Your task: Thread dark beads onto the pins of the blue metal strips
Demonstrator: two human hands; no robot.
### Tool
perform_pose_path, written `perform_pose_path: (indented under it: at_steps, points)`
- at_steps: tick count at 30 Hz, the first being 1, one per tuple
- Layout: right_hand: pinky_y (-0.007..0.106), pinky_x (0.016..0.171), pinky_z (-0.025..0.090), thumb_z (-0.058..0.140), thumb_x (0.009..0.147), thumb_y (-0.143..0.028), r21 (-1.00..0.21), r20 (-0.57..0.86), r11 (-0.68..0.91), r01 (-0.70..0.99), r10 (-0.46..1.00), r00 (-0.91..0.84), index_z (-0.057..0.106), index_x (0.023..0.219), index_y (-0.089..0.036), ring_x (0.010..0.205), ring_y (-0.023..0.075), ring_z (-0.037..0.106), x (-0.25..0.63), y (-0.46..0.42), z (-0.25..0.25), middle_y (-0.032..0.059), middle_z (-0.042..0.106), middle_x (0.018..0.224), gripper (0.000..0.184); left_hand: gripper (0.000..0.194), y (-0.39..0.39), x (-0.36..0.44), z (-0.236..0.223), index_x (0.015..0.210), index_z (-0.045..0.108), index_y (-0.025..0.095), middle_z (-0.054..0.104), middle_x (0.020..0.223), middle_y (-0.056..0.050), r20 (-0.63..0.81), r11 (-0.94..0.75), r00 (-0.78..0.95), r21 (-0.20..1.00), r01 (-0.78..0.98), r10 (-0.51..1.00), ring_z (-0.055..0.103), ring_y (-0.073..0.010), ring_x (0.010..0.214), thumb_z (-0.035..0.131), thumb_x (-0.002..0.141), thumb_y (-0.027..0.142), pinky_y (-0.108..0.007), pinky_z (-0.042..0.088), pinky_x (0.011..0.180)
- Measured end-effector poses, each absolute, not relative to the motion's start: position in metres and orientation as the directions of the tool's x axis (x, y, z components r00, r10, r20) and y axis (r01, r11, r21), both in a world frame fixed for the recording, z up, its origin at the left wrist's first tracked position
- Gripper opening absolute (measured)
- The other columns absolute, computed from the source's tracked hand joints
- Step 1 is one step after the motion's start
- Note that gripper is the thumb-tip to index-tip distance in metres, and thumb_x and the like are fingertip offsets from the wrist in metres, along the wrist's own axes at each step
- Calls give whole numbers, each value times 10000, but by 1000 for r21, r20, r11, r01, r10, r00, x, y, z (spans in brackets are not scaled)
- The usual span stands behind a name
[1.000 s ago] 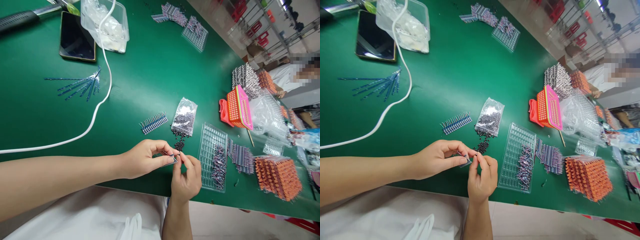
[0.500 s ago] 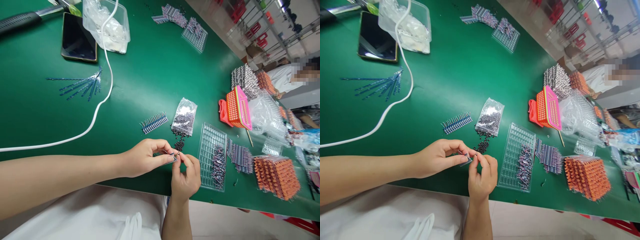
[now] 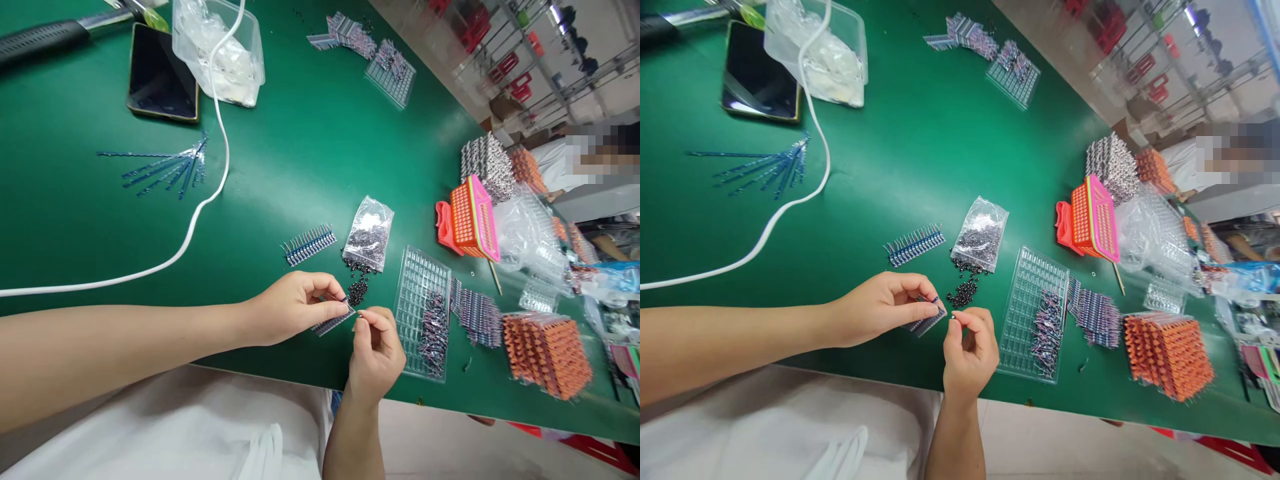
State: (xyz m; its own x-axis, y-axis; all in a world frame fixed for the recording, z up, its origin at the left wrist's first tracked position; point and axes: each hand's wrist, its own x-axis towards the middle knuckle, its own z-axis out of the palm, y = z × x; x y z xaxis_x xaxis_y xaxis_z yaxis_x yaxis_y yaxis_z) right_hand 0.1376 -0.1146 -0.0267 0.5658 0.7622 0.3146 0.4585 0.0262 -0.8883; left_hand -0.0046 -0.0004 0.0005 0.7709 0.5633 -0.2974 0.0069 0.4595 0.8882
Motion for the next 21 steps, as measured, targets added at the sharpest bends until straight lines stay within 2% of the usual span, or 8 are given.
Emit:
perform_pose_path:
  at_steps: [3,8,21]
  points:
    - [245,577,436,651,888,-225,-922,265,32,385,777,571,679,856,-189,690,121,552,139,-114,-29,11,567,810,56,160,0,-4,1,815,644,168,624,727,37,-305,454,760,891,14,575,550,-100,665,709,819,314,-219,433,607]
    - [242,584,415,666,877,-209,-951,233,63,302,790,568,692,866,-195,681,110,543,139,-112,-31,1,567,815,30,164,-1,-2,0,827,651,164,629,714,32,-322,470,752,882,19,575,544,-104,665,717,799,313,-212,420,578]
    - [249,599,438,666,888,-220,-935,247,44,352,795,554,689,871,-197,719,128,557,137,-113,-27,14,571,816,36,176,-1,-2,2,814,652,150,641,698,36,-352,500,752,865,36,556,536,-94,640,729,772,303,-205,421,564]
